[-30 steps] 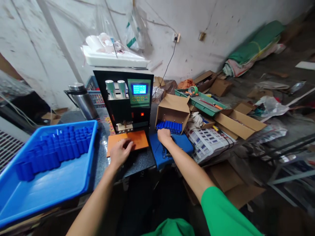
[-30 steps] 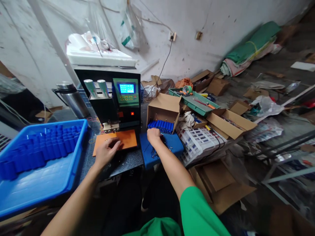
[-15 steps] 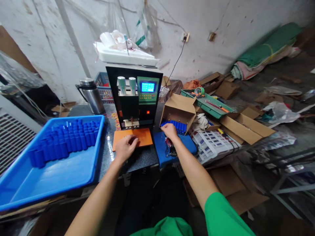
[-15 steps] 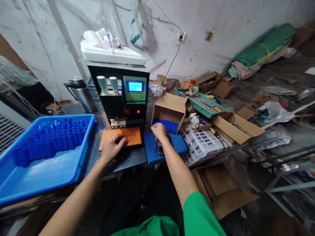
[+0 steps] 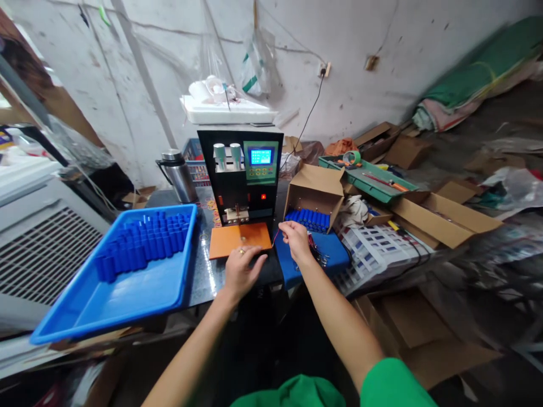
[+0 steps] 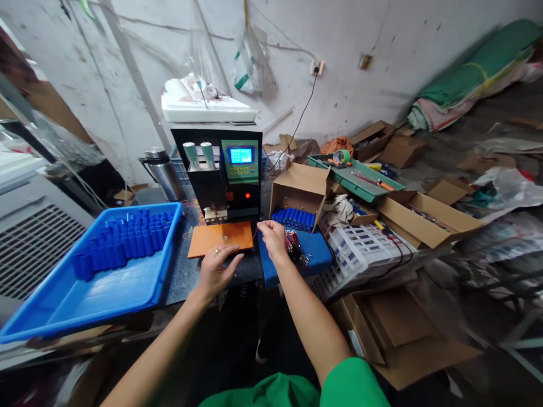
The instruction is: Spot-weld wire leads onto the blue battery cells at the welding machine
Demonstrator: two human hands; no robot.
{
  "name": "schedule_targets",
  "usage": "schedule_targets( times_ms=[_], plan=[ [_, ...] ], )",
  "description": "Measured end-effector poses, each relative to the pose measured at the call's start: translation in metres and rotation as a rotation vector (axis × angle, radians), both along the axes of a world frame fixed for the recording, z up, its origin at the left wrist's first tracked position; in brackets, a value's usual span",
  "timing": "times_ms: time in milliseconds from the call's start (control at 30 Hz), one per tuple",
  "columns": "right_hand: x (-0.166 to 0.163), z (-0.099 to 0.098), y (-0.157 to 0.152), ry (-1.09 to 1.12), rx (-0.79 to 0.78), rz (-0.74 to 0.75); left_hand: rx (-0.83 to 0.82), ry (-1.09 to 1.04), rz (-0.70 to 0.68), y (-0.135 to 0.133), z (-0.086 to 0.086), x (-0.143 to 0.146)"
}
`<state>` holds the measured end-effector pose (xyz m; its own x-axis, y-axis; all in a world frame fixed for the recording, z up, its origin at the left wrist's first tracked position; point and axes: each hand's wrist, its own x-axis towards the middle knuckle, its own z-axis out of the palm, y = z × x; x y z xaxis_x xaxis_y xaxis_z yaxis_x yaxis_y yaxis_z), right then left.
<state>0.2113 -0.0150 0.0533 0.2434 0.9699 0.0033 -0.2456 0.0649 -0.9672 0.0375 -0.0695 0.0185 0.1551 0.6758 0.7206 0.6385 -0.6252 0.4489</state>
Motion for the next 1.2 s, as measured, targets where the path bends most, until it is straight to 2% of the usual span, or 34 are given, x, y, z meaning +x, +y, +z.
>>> schedule_targets(
  times_ms=[133, 233, 367, 533, 700, 900, 1000, 1100, 1167, 1200],
  plan=[
    [-0.023, -0.003, -0.011, 0.054, -0.009, 0.028, 0.021, 0.094, 0.097, -0.008, 0.002, 0.012],
    [-0.033, -0.005, -0.015, 0.073, -0.011, 0.041, -0.03, 0.022, 0.122, -0.006, 0.0, 0.011],
    [-0.038, -0.008, -0.02, 0.079, -0.002, 0.1, -0.203, -0.234, 0.07, -0.009, -0.004, 0.007],
    [-0.038, -0.015, -0.029, -0.032, 0.046, 0.314, -0.51, -0.584, -0.003, -0.012, -0.002, -0.002],
    [-0.044, -0.022, -0.035, -0.138, 0.087, 0.476, -0.665, -0.678, -0.08, -0.01, 0.001, -0.018],
    [-0.054, -0.029, -0.036, -0.234, 0.13, 0.472, -0.738, -0.661, -0.04, -0.021, 0.001, -0.039],
    [-0.058, -0.037, -0.025, -0.199, 0.124, 0.399, -0.613, -0.549, 0.147, -0.021, 0.006, -0.078],
    [-0.063, -0.046, -0.011, -0.185, 0.134, 0.317, -0.463, -0.236, 0.513, -0.017, 0.018, -0.138],
    [-0.067, -0.05, -0.005, -0.202, 0.142, 0.294, -0.506, 0.052, 0.768, -0.012, 0.025, -0.177],
    [-0.068, -0.052, -0.003, -0.215, 0.146, 0.292, -0.559, 0.171, 0.853, -0.009, 0.027, -0.193]
  ],
)
